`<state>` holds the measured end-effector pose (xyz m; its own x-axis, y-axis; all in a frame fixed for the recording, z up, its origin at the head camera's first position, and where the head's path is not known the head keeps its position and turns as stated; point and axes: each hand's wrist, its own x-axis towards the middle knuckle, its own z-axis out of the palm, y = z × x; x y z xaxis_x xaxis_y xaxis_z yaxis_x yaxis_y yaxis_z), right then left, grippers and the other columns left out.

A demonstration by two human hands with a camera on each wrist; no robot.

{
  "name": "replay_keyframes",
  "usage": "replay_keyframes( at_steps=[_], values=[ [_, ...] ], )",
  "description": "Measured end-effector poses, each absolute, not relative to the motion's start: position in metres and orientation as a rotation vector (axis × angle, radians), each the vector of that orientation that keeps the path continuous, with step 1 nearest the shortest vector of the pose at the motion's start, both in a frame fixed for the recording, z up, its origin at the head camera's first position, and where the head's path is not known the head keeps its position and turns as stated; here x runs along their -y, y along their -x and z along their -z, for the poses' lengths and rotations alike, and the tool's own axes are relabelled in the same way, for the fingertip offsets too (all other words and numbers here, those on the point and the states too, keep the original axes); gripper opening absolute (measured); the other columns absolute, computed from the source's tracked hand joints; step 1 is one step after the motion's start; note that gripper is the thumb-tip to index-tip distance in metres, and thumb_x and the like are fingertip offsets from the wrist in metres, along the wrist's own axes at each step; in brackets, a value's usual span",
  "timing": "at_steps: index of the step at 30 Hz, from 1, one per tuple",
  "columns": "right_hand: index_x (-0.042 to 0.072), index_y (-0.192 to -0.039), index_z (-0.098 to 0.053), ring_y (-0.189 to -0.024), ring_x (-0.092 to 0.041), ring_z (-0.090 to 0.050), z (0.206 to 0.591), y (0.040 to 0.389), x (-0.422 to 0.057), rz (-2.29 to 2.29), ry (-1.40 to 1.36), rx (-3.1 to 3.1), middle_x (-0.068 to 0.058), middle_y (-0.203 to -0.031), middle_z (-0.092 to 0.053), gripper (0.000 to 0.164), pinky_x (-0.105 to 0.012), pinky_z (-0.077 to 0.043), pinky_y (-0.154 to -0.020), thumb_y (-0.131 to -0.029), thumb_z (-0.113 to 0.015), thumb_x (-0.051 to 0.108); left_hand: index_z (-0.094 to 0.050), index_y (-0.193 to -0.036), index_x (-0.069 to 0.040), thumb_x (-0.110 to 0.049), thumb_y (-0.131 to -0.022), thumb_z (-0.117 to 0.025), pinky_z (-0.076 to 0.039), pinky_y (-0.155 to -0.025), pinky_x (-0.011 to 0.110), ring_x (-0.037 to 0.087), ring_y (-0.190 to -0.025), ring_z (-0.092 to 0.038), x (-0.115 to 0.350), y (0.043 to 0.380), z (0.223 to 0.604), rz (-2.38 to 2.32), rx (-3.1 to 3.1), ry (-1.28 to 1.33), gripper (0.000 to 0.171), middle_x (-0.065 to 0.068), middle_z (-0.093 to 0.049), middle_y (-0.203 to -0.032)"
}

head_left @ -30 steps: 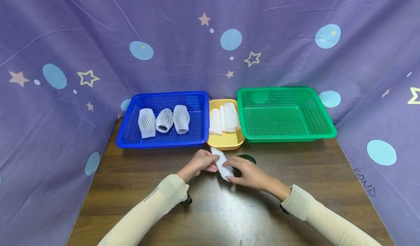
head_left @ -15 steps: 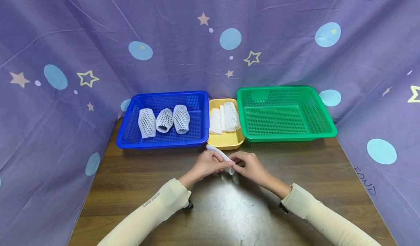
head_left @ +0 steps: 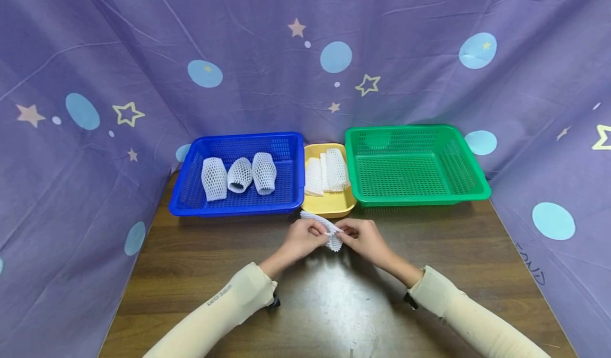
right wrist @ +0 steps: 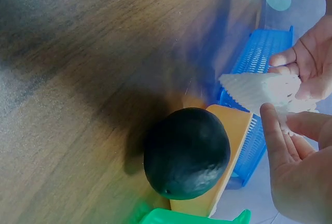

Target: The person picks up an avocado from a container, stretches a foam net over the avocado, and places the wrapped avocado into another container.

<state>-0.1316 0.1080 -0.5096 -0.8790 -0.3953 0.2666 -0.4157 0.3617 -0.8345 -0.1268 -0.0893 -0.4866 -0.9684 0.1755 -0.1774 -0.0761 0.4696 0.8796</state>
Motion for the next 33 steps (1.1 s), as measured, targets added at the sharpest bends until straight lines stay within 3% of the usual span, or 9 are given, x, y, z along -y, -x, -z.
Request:
replay_keyframes(
  at_steps=[3, 8, 13, 19, 26, 33],
  values=[
    [-0.002, -0.096, -0.075, -0.073, -0.012, -0.072, 0.511, 0.132, -0.109, -1.587, -0.770, 2.541, -0.012, -0.086, -0.076, 0.010, -0.026, -0.062, -0.064, -0.086, -0.073, -0.006, -0.070, -0.084, 0.001, -0.002, -0.079, -0.074, -0.056, -0.060, 0.023, 0.009, -0.064, -0.065, 0.091, 0.127, 0.487, -1.550, -2.420, -0.075, 0.007, 0.011, -0.074, -0.076],
    [-0.001, -0.097, -0.075, -0.074, -0.016, -0.073, 0.508, 0.135, -0.113, -1.581, -0.733, 2.583, -0.013, -0.088, -0.077, 0.010, -0.024, -0.062, -0.067, -0.087, -0.074, -0.003, -0.065, -0.087, 0.006, 0.006, -0.082, -0.069, -0.064, -0.065, 0.042, 0.017, -0.060, -0.070, 0.097, 0.131, 0.484, -1.666, -2.237, -0.002, 0.007, 0.017, -0.073, -0.074],
    [0.000, -0.097, -0.076, -0.076, -0.016, -0.073, 0.504, 0.136, -0.120, -1.542, -0.685, 2.625, -0.014, -0.092, -0.078, 0.010, -0.023, -0.062, -0.066, -0.087, -0.075, -0.002, -0.063, -0.087, 0.005, 0.009, -0.083, -0.067, -0.064, -0.070, 0.047, 0.015, -0.057, -0.069, 0.106, 0.136, 0.480, -1.690, -2.184, 0.057, 0.007, 0.025, -0.072, -0.078],
    [0.000, -0.098, -0.076, -0.077, -0.013, -0.072, 0.504, 0.136, -0.123, -1.527, -0.686, 2.656, -0.013, -0.092, -0.077, 0.010, -0.025, -0.062, -0.068, -0.088, -0.075, -0.002, -0.062, -0.087, 0.003, 0.007, -0.084, -0.066, -0.064, -0.072, 0.048, 0.014, -0.057, -0.068, 0.111, 0.138, 0.478, -1.678, -2.169, 0.072, 0.006, 0.028, -0.072, -0.082],
    [-0.003, -0.104, -0.073, -0.083, -0.022, -0.074, 0.505, 0.137, -0.122, -1.605, -0.718, 2.648, -0.017, -0.096, -0.076, 0.017, -0.025, -0.063, -0.072, -0.088, -0.074, -0.005, -0.061, -0.089, 0.003, 0.005, -0.084, -0.066, -0.065, -0.071, 0.044, 0.012, -0.057, -0.067, 0.105, 0.138, 0.483, -1.679, -2.122, 0.035, 0.007, 0.026, -0.072, -0.083],
    [-0.005, -0.111, -0.070, -0.088, -0.027, -0.074, 0.504, 0.136, -0.120, -1.640, -0.713, 2.644, -0.020, -0.102, -0.075, 0.024, -0.028, -0.063, -0.076, -0.087, -0.074, -0.007, -0.061, -0.090, 0.005, 0.006, -0.083, -0.064, -0.065, -0.066, 0.037, 0.011, -0.058, -0.066, 0.100, 0.138, 0.483, -1.689, -2.094, 0.003, 0.008, 0.008, -0.069, -0.072]
  ],
)
